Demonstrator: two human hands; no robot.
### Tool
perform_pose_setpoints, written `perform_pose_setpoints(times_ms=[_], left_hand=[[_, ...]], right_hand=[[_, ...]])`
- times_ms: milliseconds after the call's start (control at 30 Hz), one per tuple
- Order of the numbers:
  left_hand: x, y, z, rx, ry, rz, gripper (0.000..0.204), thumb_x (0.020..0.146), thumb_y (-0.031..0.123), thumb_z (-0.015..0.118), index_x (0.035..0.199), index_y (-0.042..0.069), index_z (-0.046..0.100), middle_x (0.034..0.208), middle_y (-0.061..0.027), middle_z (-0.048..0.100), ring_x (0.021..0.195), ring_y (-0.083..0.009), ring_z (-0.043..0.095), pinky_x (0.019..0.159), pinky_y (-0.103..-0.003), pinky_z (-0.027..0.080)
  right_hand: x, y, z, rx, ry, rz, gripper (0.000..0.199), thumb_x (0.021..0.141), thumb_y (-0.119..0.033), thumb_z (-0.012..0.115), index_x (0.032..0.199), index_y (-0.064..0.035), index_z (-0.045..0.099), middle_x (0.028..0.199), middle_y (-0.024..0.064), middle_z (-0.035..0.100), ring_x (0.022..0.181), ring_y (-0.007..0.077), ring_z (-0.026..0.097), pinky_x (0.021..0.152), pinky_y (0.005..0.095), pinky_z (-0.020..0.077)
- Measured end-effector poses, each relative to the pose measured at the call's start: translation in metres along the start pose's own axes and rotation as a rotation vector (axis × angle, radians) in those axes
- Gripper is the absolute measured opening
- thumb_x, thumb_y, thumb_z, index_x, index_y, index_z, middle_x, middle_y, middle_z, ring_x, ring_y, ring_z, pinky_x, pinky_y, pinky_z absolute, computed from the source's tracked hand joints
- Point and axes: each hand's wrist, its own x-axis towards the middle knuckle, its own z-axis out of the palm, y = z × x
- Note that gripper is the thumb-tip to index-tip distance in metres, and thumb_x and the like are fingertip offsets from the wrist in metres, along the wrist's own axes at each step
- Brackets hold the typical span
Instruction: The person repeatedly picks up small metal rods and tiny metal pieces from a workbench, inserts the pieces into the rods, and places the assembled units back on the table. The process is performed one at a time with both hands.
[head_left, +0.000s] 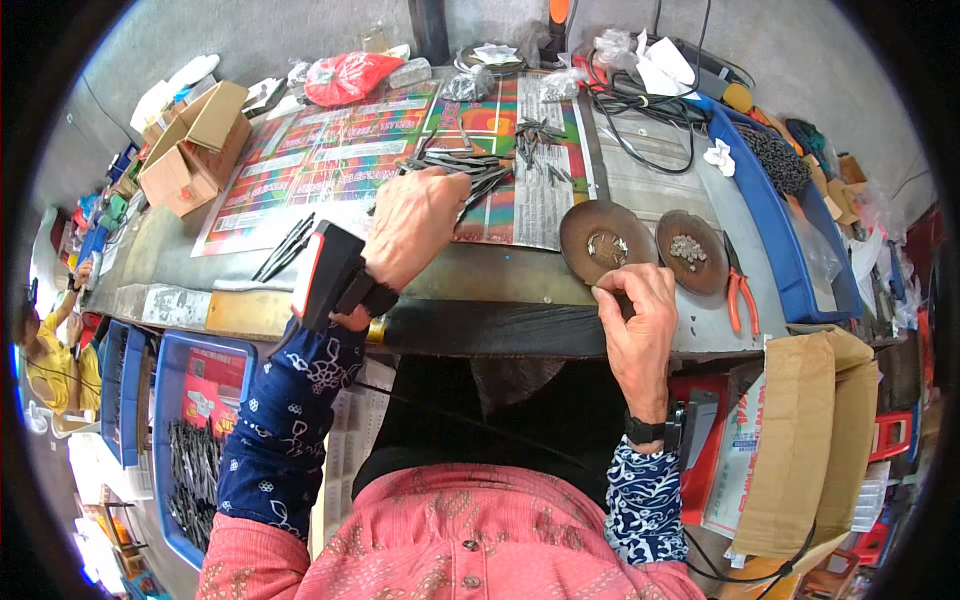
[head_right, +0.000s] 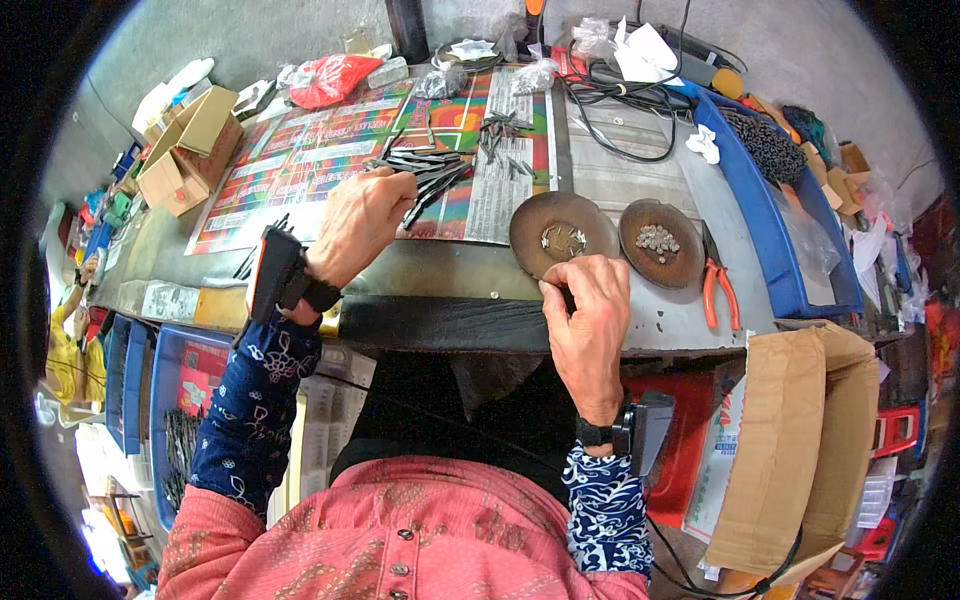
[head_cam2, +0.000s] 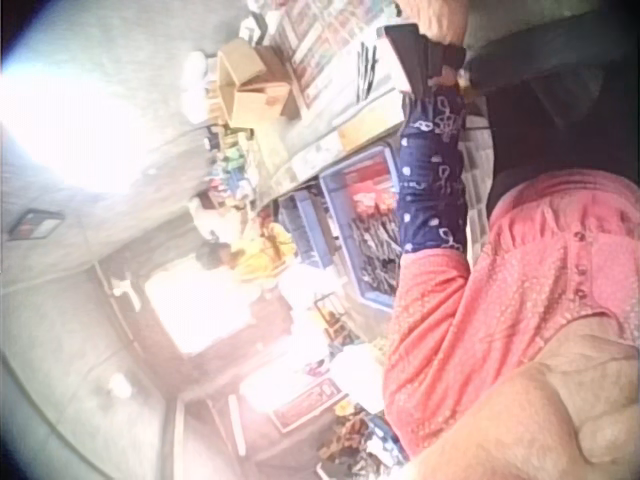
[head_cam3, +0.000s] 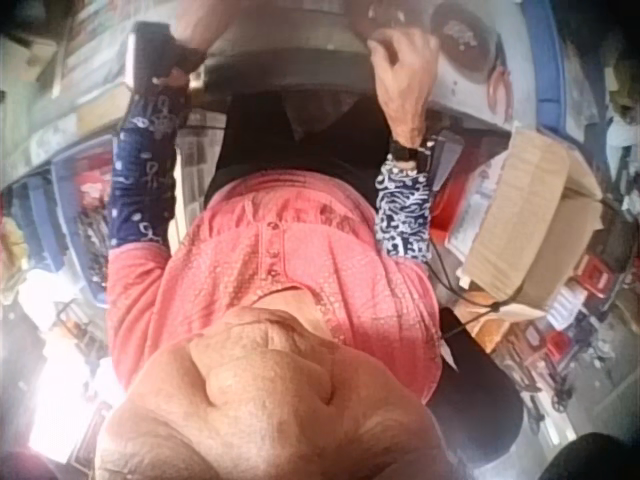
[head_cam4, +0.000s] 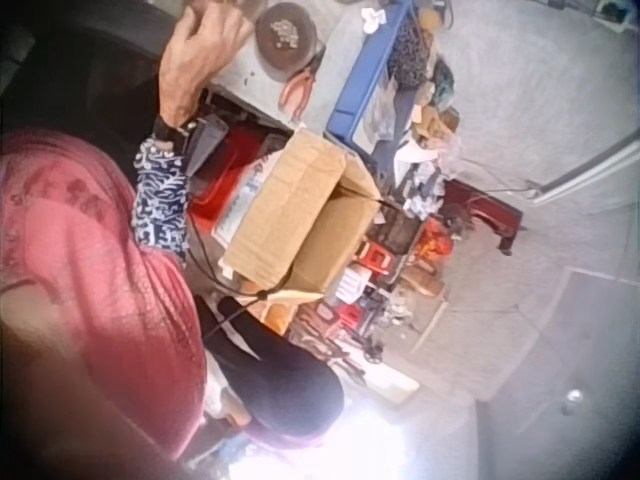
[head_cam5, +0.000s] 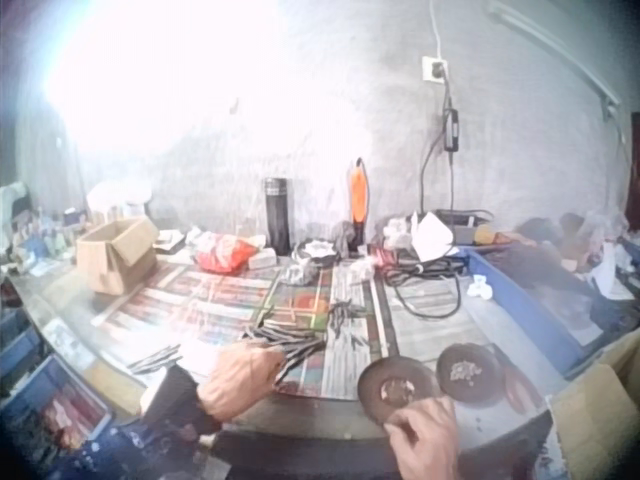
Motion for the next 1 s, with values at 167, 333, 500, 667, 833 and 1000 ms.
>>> perform_pose_setpoints(times_ms=[167, 333, 500, 667, 833, 1000], left_hand=[[0.02, 0.002, 0.013, 0.023, -0.081, 0.01, 0.009, 0.081, 0.013, 0.062, 0.082, 0.004, 0.061, 0.077, -0.0146, 0.061, 0.074, -0.0358, 0.061, 0.064, -0.046, 0.047], [0.037, 0.002, 0.029, 0.078, -0.123, -0.009, 0.012, 0.079, 0.015, 0.065, 0.079, 0.004, 0.061, 0.075, -0.0158, 0.061, 0.074, -0.036, 0.062, 0.063, -0.046, 0.047], [0.04, 0.0, 0.044, 0.079, -0.064, -0.023, 0.012, 0.077, 0.014, 0.066, 0.078, 0.004, 0.061, 0.075, -0.0157, 0.062, 0.075, -0.0355, 0.062, 0.063, -0.046, 0.048], [0.034, 0.002, 0.045, 0.012, -0.033, -0.032, 0.009, 0.075, 0.011, 0.064, 0.079, 0.003, 0.061, 0.076, -0.0154, 0.062, 0.075, -0.0361, 0.062, 0.064, -0.045, 0.048], [0.02, 0.012, 0.036, -0.054, -0.005, -0.001, 0.008, 0.075, 0.01, 0.062, 0.079, 0.003, 0.06, 0.076, -0.0158, 0.06, 0.075, -0.0364, 0.061, 0.065, -0.045, 0.048], [0.008, 0.02, 0.029, -0.038, 0.029, 0.017, 0.008, 0.075, 0.01, 0.06, 0.077, 0.003, 0.058, 0.077, -0.016, 0.06, 0.073, -0.0372, 0.06, 0.064, -0.045, 0.048]], right_hand=[[-0.005, 0.001, 0.004, 0.073, 0.098, 0.031, 0.01, 0.075, -0.001, 0.069, 0.081, -0.0025, 0.061, 0.085, 0.0073, 0.059, 0.085, 0.0249, 0.052, 0.076, 0.0355, 0.0419], [-0.006, 0.003, 0.007, 0.109, 0.158, 0.024, 0.013, 0.073, 0.0, 0.07, 0.081, -0.0042, 0.061, 0.083, 0.0063, 0.059, 0.083, 0.0252, 0.053, 0.077, 0.0374, 0.0415], [-0.006, 0.004, 0.007, 0.089, 0.16, -0.004, 0.012, 0.074, 0.001, 0.07, 0.081, -0.0045, 0.061, 0.083, 0.0058, 0.059, 0.083, 0.0248, 0.054, 0.077, 0.0374, 0.042], [-0.007, 0.003, 0.006, 0.093, 0.161, 0.01, 0.013, 0.074, 0.002, 0.07, 0.081, -0.0043, 0.061, 0.083, 0.0054, 0.06, 0.083, 0.0245, 0.054, 0.077, 0.0375, 0.0422], [-0.007, 0.001, 0.005, 0.127, 0.181, 0.02, 0.013, 0.073, 0.003, 0.069, 0.082, -0.0039, 0.061, 0.082, 0.0051, 0.06, 0.082, 0.0243, 0.054, 0.075, 0.0362, 0.0427], [-0.01, -0.006, 0.001, 0.203, 0.187, 0.069, 0.015, 0.073, 0.006, 0.068, 0.083, -0.0029, 0.061, 0.081, 0.0059, 0.06, 0.08, 0.0237, 0.055, 0.071, 0.0346, 0.0441]])
